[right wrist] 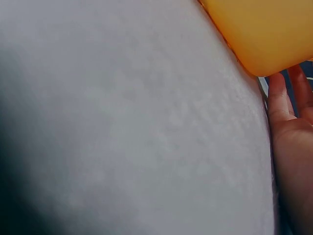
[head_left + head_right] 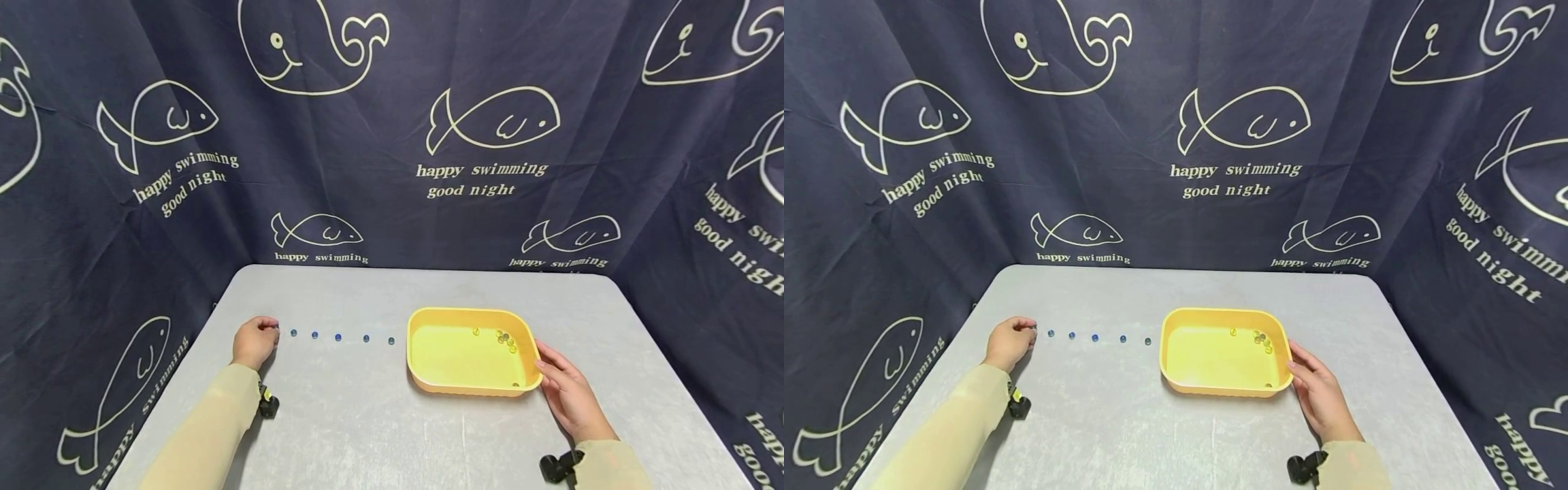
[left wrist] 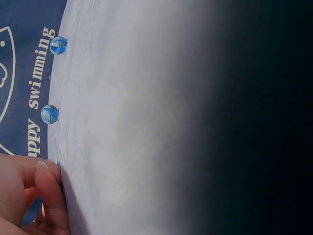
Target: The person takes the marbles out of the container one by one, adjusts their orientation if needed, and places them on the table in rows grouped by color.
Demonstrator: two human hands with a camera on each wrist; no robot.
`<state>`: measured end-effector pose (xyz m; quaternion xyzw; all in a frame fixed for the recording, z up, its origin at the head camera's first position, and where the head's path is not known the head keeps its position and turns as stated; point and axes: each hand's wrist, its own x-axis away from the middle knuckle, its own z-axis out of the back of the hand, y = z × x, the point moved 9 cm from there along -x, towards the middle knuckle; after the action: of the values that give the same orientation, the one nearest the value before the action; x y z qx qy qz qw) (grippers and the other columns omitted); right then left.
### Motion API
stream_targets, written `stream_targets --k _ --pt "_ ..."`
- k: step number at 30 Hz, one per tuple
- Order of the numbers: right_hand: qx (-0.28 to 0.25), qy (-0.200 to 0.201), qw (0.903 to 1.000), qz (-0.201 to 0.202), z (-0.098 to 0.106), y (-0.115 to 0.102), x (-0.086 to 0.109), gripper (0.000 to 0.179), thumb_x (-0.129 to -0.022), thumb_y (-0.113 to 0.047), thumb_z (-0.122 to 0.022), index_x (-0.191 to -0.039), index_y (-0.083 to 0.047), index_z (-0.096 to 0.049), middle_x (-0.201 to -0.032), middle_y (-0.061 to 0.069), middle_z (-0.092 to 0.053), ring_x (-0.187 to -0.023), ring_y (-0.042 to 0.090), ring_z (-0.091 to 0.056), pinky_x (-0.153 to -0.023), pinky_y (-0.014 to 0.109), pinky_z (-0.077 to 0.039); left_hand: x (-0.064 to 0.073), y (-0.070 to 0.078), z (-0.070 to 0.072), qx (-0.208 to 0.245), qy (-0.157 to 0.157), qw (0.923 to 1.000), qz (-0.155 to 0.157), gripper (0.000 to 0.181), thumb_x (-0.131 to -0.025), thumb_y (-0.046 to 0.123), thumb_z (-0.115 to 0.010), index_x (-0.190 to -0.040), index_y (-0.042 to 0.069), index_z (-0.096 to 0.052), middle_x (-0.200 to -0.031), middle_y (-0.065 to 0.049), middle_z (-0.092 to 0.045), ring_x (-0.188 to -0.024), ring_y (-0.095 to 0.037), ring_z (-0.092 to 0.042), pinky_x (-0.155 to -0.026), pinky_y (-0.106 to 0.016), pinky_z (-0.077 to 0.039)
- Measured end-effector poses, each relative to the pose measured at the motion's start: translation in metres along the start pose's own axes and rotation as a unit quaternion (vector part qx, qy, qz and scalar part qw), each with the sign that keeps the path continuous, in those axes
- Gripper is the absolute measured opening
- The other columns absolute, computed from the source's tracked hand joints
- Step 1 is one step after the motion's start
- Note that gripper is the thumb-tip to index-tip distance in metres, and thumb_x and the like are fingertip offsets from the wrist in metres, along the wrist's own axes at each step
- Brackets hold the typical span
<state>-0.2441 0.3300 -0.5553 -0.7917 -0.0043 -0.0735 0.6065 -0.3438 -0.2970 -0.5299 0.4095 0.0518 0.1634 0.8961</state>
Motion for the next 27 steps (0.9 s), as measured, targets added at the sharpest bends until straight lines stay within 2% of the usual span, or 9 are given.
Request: stream_targets --k 5,14,20,23,27 --pt "0.003 0.003 1.0 -0.003 0.0 -0.001 0.0 0.058 -0.103 -0.014 -0.066 -0.156 -0.009 -0.044 -0.158 0.0 -0.041 -0.124 -0.004 -0.055 -0.1 0.019 -0.048 0.0 0.0 0.0 0.008 -0.001 1.0 0.004 0.022 -0.094 0.006 -0.063 -0.114 -0.002 -0.07 -0.092 -0.013 -0.067 -0.075 -0.023 -0.065 -0.063 -0.031 -0.05" --pt "0.007 0.004 0.9999 -0.01 -0.001 -0.002 -0.001 0.063 -0.102 -0.015 -0.067 -0.158 -0.005 -0.04 -0.147 -0.007 -0.048 -0.123 -0.003 -0.056 -0.099 0.019 -0.049 -0.002 -0.006 -0.002 0.052 -0.006 0.9984 0.022 0.024 -0.094 0.004 -0.065 -0.116 -0.003 -0.068 -0.095 -0.015 -0.065 -0.075 -0.02 -0.065 -0.063 -0.03 -0.054" --pt "-0.002 -0.003 1.0 -0.003 0.0 -0.003 -0.002 0.057 -0.103 -0.012 -0.065 -0.156 -0.008 -0.045 -0.147 -0.007 -0.049 -0.124 -0.001 -0.056 -0.1 0.02 -0.048 -0.001 -0.007 -0.001 0.116 -0.004 0.9925 0.039 0.025 -0.095 0.007 -0.064 -0.117 -0.004 -0.064 -0.097 -0.015 -0.065 -0.076 -0.017 -0.064 -0.063 -0.026 -0.056" --pt "-0.008 -0.007 0.9999 0.0 0.001 -0.003 -0.004 0.053 -0.103 -0.011 -0.064 -0.154 -0.01 -0.048 -0.148 -0.007 -0.049 -0.124 0.0 -0.056 -0.1 0.021 -0.048 0.001 -0.002 -0.001 0.145 -0.003 0.9888 0.034 0.025 -0.096 0.007 -0.063 -0.118 -0.005 -0.063 -0.096 -0.014 -0.064 -0.076 -0.016 -0.065 -0.063 -0.025 -0.056" --pt "-0.008 -0.007 0.9999 -0.002 0.002 -0.002 -0.007 0.054 -0.103 -0.011 -0.065 -0.154 -0.009 -0.048 -0.146 -0.008 -0.051 -0.124 0.0 -0.057 -0.099 0.02 -0.049 0.006 0.014 -0.007 0.155 -0.012 0.9878 0.015 0.026 -0.097 0.007 -0.063 -0.12 -0.006 -0.063 -0.095 -0.012 -0.063 -0.078 -0.02 -0.066 -0.064 -0.026 -0.057"
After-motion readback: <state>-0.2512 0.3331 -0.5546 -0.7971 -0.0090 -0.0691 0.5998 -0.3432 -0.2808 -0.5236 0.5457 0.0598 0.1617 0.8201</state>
